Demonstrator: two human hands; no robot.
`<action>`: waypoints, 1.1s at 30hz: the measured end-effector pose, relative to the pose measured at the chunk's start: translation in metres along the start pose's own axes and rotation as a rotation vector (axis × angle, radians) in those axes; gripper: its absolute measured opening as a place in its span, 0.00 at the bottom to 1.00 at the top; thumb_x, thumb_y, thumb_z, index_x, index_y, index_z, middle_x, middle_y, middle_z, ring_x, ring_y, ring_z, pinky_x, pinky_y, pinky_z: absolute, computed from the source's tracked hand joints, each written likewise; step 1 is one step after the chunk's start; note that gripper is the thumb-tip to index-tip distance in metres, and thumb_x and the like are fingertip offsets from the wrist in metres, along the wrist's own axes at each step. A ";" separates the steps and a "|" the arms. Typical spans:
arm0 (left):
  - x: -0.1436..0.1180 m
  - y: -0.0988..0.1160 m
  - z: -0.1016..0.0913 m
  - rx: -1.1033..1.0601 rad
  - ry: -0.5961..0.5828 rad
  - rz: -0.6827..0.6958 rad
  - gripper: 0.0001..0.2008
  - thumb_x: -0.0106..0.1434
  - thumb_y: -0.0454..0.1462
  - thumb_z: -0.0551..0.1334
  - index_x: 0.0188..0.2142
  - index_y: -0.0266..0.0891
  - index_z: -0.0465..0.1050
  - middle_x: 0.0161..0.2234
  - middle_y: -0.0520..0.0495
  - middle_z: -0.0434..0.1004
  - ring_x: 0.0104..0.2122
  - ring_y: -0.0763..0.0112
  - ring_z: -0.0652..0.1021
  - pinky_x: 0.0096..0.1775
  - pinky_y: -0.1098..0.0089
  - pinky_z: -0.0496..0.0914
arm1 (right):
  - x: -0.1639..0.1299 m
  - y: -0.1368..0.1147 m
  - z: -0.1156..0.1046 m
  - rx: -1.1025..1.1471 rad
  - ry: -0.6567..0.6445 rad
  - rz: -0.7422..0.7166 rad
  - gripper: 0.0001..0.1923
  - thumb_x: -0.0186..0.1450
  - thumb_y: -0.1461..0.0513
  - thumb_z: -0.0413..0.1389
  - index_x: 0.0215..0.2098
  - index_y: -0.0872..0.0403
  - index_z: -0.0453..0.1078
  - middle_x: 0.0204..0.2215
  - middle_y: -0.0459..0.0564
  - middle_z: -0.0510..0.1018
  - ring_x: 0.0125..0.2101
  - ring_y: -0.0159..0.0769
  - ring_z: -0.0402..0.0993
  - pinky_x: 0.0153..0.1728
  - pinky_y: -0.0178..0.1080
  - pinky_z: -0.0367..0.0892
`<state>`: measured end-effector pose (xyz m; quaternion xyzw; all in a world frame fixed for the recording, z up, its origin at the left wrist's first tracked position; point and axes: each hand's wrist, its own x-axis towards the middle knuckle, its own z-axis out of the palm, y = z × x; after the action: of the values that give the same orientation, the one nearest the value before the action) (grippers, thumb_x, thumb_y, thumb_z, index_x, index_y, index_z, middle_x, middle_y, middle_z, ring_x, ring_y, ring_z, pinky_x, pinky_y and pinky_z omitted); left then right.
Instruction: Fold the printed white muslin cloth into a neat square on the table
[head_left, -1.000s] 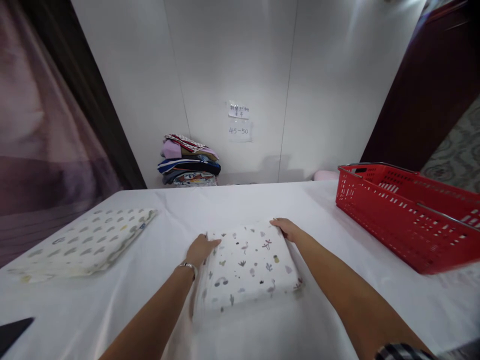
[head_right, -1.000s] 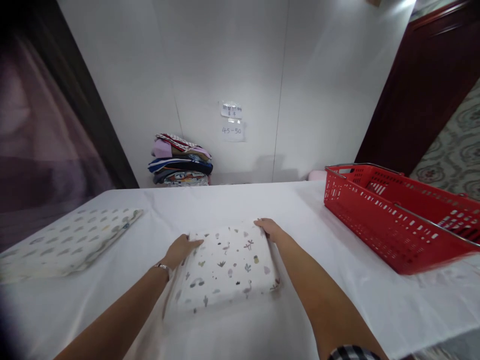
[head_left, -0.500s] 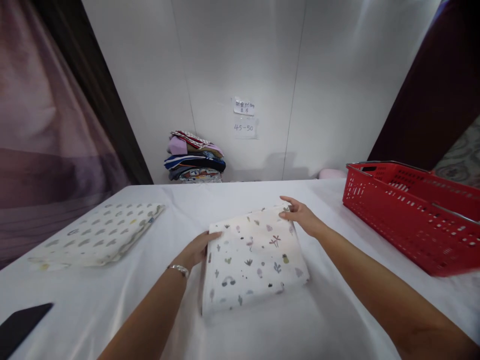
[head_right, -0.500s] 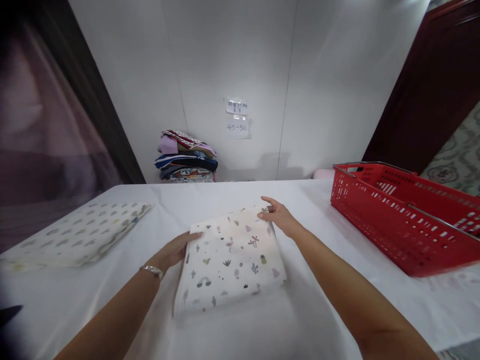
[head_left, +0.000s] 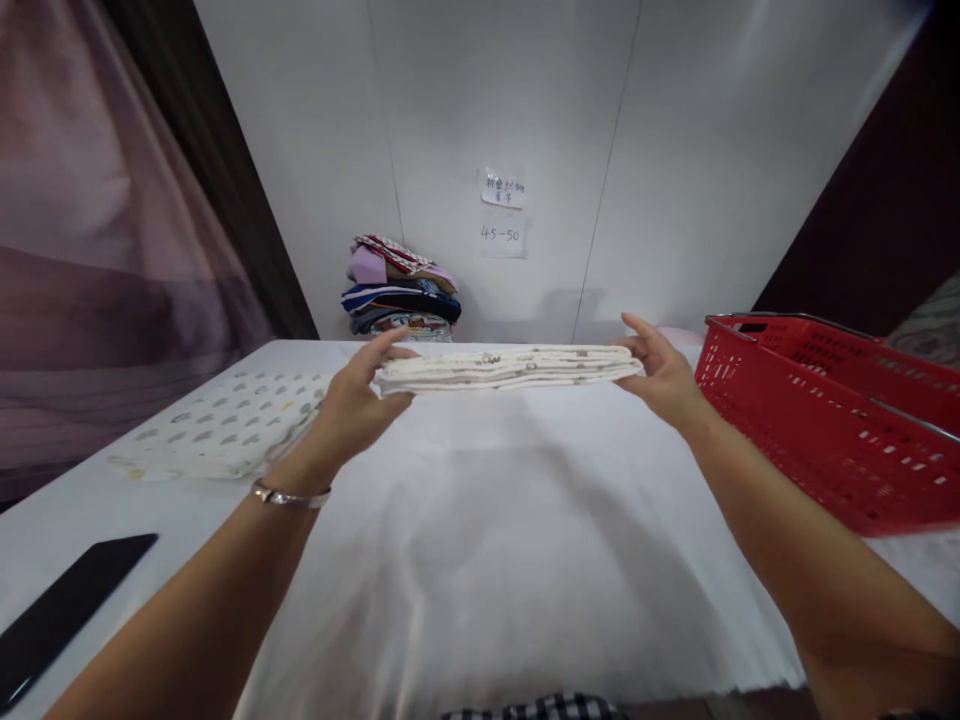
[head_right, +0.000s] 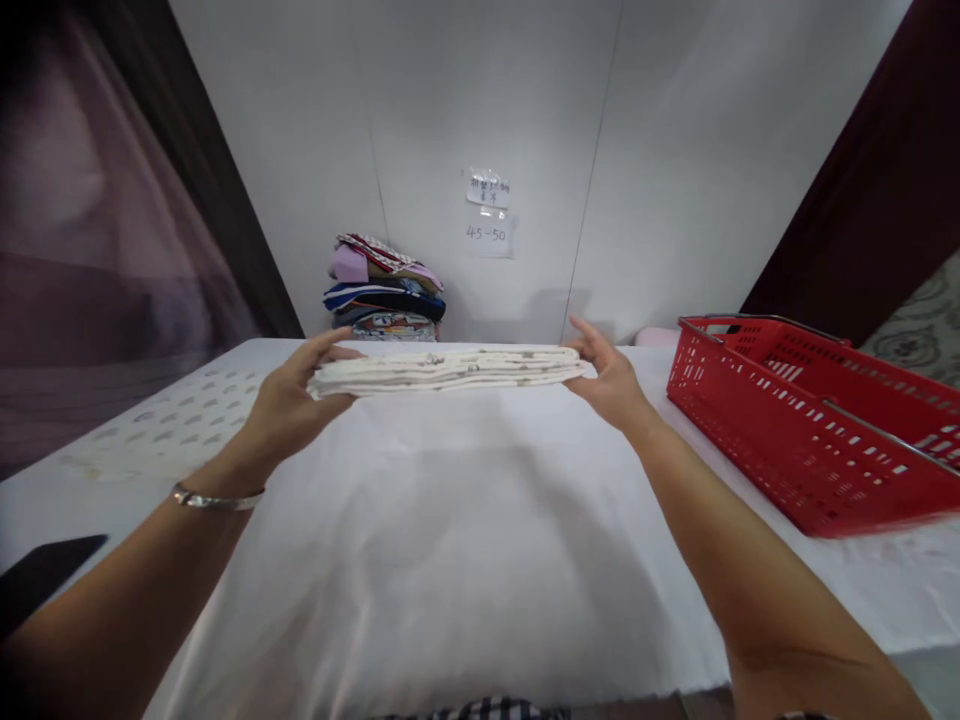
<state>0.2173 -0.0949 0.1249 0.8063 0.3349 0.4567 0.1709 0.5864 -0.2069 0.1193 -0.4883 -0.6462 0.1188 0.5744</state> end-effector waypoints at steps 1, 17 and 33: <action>-0.017 -0.006 0.006 0.107 -0.013 0.070 0.33 0.49 0.33 0.60 0.57 0.42 0.59 0.48 0.48 0.71 0.49 0.61 0.70 0.53 0.60 0.62 | -0.017 0.008 0.005 -0.074 -0.004 -0.009 0.39 0.54 0.61 0.62 0.61 0.50 0.52 0.43 0.50 0.73 0.44 0.37 0.69 0.49 0.42 0.62; -0.156 -0.032 0.059 0.356 -0.514 0.033 0.20 0.53 0.38 0.59 0.48 0.43 0.70 0.46 0.45 0.73 0.49 0.59 0.68 0.54 0.57 0.57 | -0.179 0.062 0.031 -0.273 -0.481 0.268 0.27 0.58 0.68 0.48 0.55 0.49 0.63 0.56 0.49 0.65 0.56 0.40 0.60 0.58 0.47 0.54; -0.126 -0.019 0.089 0.332 -0.667 0.028 0.13 0.63 0.40 0.52 0.37 0.43 0.75 0.37 0.47 0.74 0.39 0.65 0.71 0.40 0.65 0.65 | -0.136 0.038 0.051 -0.651 -0.704 0.139 0.10 0.64 0.64 0.49 0.37 0.51 0.74 0.38 0.51 0.74 0.41 0.39 0.66 0.40 0.39 0.61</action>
<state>0.2406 -0.1666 -0.0109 0.9319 0.3194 0.1108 0.1312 0.5429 -0.2722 -0.0088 -0.6147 -0.7708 0.1064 0.1287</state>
